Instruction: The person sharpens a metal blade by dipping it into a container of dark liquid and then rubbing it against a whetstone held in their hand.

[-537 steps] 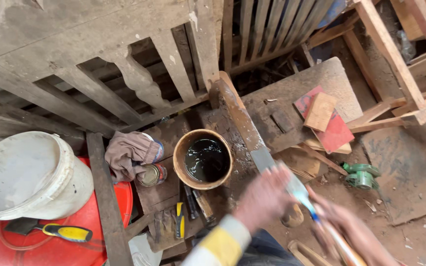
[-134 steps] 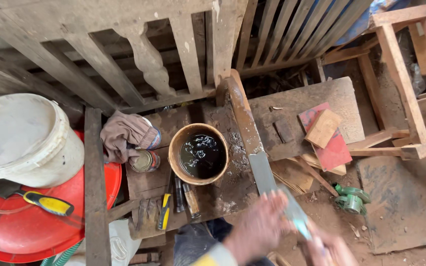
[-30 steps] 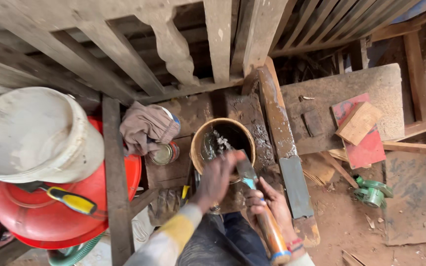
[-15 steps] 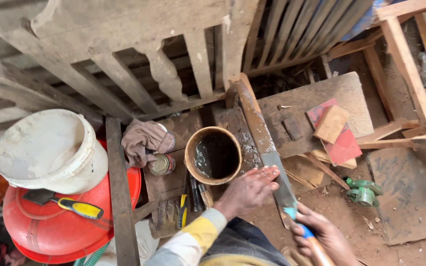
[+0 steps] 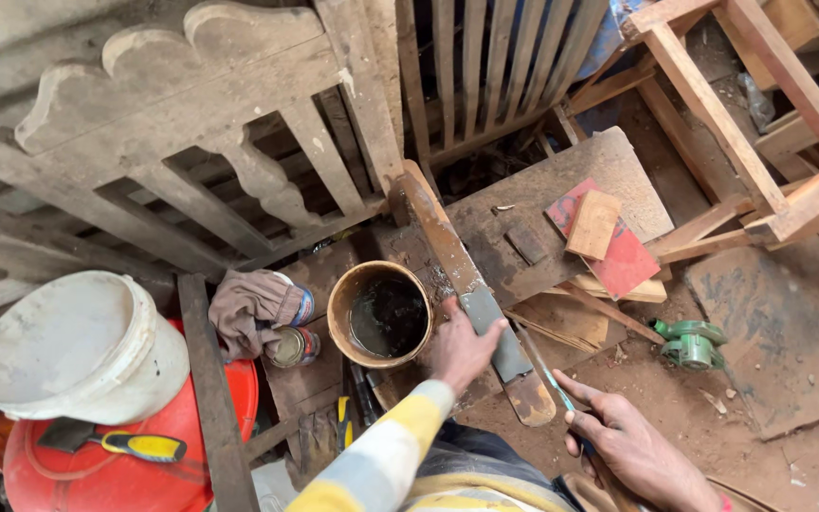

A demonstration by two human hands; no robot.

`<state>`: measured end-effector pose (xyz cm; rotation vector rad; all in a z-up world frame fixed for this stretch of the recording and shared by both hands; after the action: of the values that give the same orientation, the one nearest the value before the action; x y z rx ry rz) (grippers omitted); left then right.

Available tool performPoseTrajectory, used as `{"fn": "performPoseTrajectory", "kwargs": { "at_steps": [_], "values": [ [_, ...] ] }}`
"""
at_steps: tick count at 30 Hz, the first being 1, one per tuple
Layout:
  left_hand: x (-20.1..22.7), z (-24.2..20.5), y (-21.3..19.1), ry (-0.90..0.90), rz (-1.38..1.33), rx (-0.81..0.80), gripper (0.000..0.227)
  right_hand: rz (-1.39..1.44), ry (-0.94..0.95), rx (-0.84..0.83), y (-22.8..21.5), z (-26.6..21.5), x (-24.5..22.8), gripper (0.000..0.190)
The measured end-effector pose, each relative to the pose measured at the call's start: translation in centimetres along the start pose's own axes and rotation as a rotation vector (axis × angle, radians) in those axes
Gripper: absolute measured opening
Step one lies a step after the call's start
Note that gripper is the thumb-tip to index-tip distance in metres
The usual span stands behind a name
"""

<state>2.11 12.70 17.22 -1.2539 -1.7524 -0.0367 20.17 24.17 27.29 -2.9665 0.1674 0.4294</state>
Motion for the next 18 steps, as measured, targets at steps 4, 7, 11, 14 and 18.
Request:
{"fn": "performPoseTrajectory", "kwargs": {
  "at_steps": [4,7,11,14,18],
  "values": [
    [0.5,2.2,2.0,0.046,0.047,0.094,0.114,-0.01,0.084,0.118,-1.3,1.8,3.2,0.06],
    [0.3,2.7,2.6,0.066,0.022,0.145,0.111,-0.03,-0.032,0.082,-2.2,4.1,4.1,0.062],
    [0.5,2.6,2.0,0.035,-0.064,0.129,0.112,0.11,-0.019,0.022,-2.9,5.9,5.2,0.061],
    [0.9,2.3,0.7,-0.047,-0.167,0.164,0.122,0.201,-0.017,0.005,-2.8,5.3,4.5,0.059],
    [-1.8,1.7,-2.8,-0.003,-0.337,0.137,0.08,0.309,0.063,0.046,-3.1,3.6,3.3,0.058]
  ]
}}
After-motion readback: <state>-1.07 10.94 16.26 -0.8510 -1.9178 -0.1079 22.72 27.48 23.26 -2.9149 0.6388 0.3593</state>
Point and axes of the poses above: each hand's wrist, its own z-axis towards the middle knuckle, its own y-axis out of the palm, x = y × z, the point moved 8 cm from there along z, towards the middle knuckle, and after that the axes turned 11 degrees about y, right-handed, at the moved point
